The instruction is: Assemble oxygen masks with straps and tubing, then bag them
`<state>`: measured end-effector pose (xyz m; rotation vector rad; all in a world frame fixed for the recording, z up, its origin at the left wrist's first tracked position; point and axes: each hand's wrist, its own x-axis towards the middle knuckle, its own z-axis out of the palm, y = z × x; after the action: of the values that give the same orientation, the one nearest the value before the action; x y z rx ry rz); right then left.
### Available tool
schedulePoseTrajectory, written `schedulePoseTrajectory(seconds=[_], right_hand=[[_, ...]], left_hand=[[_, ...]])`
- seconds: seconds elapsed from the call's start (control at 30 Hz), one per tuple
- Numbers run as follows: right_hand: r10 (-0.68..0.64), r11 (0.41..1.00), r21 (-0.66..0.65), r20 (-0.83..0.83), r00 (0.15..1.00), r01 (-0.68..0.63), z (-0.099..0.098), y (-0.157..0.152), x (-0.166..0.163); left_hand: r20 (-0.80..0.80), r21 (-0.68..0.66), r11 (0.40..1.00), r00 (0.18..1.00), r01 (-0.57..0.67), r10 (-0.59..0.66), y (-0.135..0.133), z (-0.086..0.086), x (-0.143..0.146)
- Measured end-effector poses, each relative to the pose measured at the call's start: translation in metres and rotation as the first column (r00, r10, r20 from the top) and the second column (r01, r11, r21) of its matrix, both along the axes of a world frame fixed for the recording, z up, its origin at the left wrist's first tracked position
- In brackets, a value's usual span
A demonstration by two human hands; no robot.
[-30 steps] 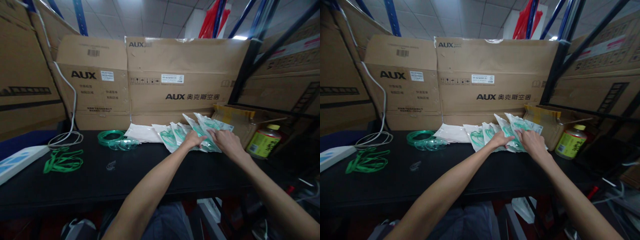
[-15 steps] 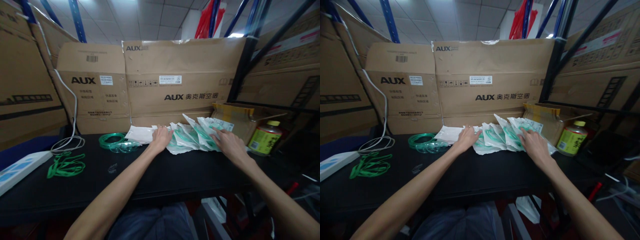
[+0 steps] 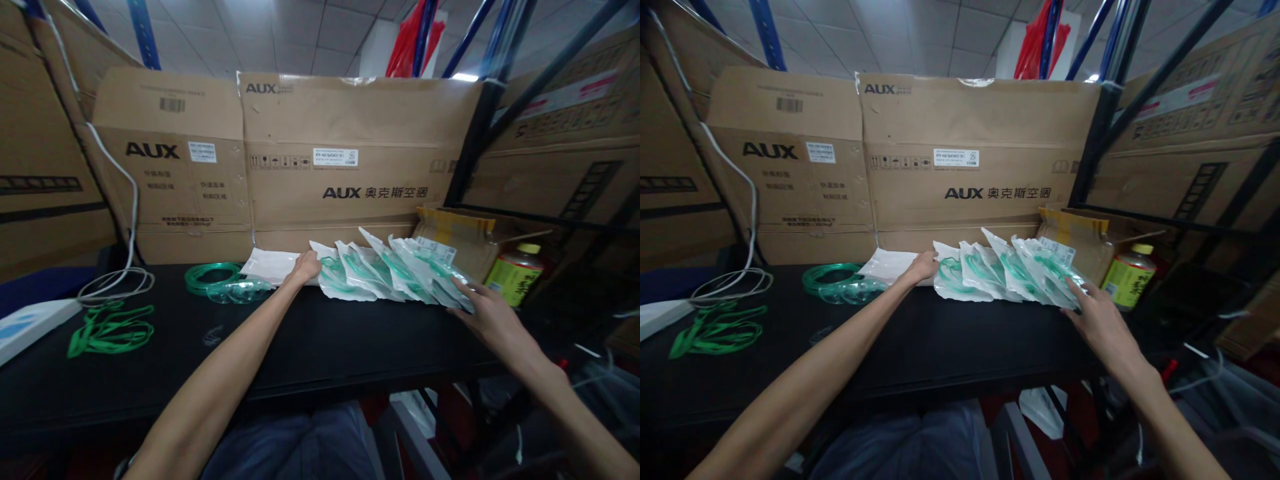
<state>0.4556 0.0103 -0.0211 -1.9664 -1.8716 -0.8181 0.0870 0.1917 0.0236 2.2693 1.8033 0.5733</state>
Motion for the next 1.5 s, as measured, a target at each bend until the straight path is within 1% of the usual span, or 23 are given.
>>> schedulePoseTrajectory(seconds=[0.1,0.2,0.3,0.47,0.6,0.73,0.87,0.93,1.03,1.13,1.2,1.27,1.3,1.33,1.37,1.4,1.43,1.47,1.5], right_hand=[[-0.084,0.996,-0.019,0.032,0.996,0.085,0.0,-0.013,0.005],[-0.127,0.992,-0.025,-0.04,0.991,0.126,0.002,-0.017,0.0],[-0.102,0.995,0.0,-0.143,0.984,0.104,0.003,-0.013,-0.005],[-0.024,0.994,0.097,-0.245,0.969,0.049,0.006,-0.005,-0.013],[0.011,0.983,0.179,-0.321,0.947,0.05,0.011,-0.012,-0.019],[0.012,0.969,0.23,-0.412,0.911,0.092,0.007,-0.025,-0.021],[0.012,0.948,0.292,-0.436,0.9,0.129,0.001,-0.036,-0.027],[0.007,0.932,0.325,-0.455,0.891,0.158,0.0,-0.041,-0.033],[-0.02,0.921,0.335,-0.471,0.882,0.199,0.001,-0.05,-0.042],[-0.042,0.881,0.414,-0.417,0.908,0.231,0.003,-0.062,-0.047],[-0.045,0.842,0.494,-0.337,0.94,0.217,0.006,-0.07,-0.051],[-0.003,0.83,0.543,-0.219,0.976,0.125,0.015,-0.077,-0.057],[0.055,0.83,0.557,-0.138,0.989,0.032,0.022,-0.08,-0.061],[0.156,0.836,0.54,-0.068,0.985,-0.095,0.029,-0.082,-0.067],[0.292,0.819,0.515,0.002,0.956,-0.251,0.037,-0.084,-0.074],[0.418,0.76,0.515,0.082,0.905,-0.397,0.043,-0.087,-0.081],[0.513,0.729,0.46,0.123,0.85,-0.506,0.047,-0.09,-0.087],[0.607,0.664,0.436,0.159,0.779,-0.607,0.047,-0.095,-0.091],[0.645,0.675,0.375,0.118,0.755,-0.635,0.042,-0.1,-0.094]], left_hand=[[0.01,-0.011,1.0,1.0,0.021,-0.021,0.005,-0.005,0.006],[0.013,-0.004,1.0,1.0,0.016,-0.016,0.004,-0.007,0.007],[0.01,0.021,1.0,1.0,0.0,0.0,-0.002,-0.005,0.003],[0.004,0.101,0.995,1.0,-0.013,0.013,-0.018,0.003,-0.006],[0.002,0.161,0.987,1.0,0.014,-0.015,-0.033,0.009,-0.012],[-0.007,0.225,0.974,0.999,0.04,-0.039,-0.049,0.014,-0.021],[-0.024,0.312,0.948,0.998,0.058,-0.053,-0.067,0.017,-0.03],[-0.036,0.345,0.935,0.997,0.083,-0.075,-0.079,0.018,-0.034],[-0.049,0.382,0.916,0.992,0.123,-0.113,-0.1,0.019,-0.039],[-0.06,0.406,0.9,0.988,0.155,-0.143,-0.126,0.018,-0.045],[-0.066,0.421,0.884,0.979,0.203,-0.193,-0.146,0.013,-0.051],[-0.071,0.438,0.852,0.956,0.287,-0.285,-0.164,0.004,-0.057],[-0.077,0.441,0.832,0.938,0.336,-0.338,-0.173,-0.001,-0.06],[-0.084,0.445,0.813,0.921,0.376,-0.38,-0.18,-0.007,-0.063],[-0.087,0.449,0.796,0.906,0.407,-0.414,-0.185,-0.013,-0.066],[-0.085,0.454,0.783,0.896,0.425,-0.436,-0.189,-0.018,-0.069],[-0.075,0.461,0.776,0.89,0.431,-0.449,-0.192,-0.023,-0.071],[-0.061,0.465,0.774,0.887,0.43,-0.457,-0.192,-0.026,-0.072],[-0.045,0.466,0.774,0.886,0.428,-0.462,-0.192,-0.029,-0.074]])
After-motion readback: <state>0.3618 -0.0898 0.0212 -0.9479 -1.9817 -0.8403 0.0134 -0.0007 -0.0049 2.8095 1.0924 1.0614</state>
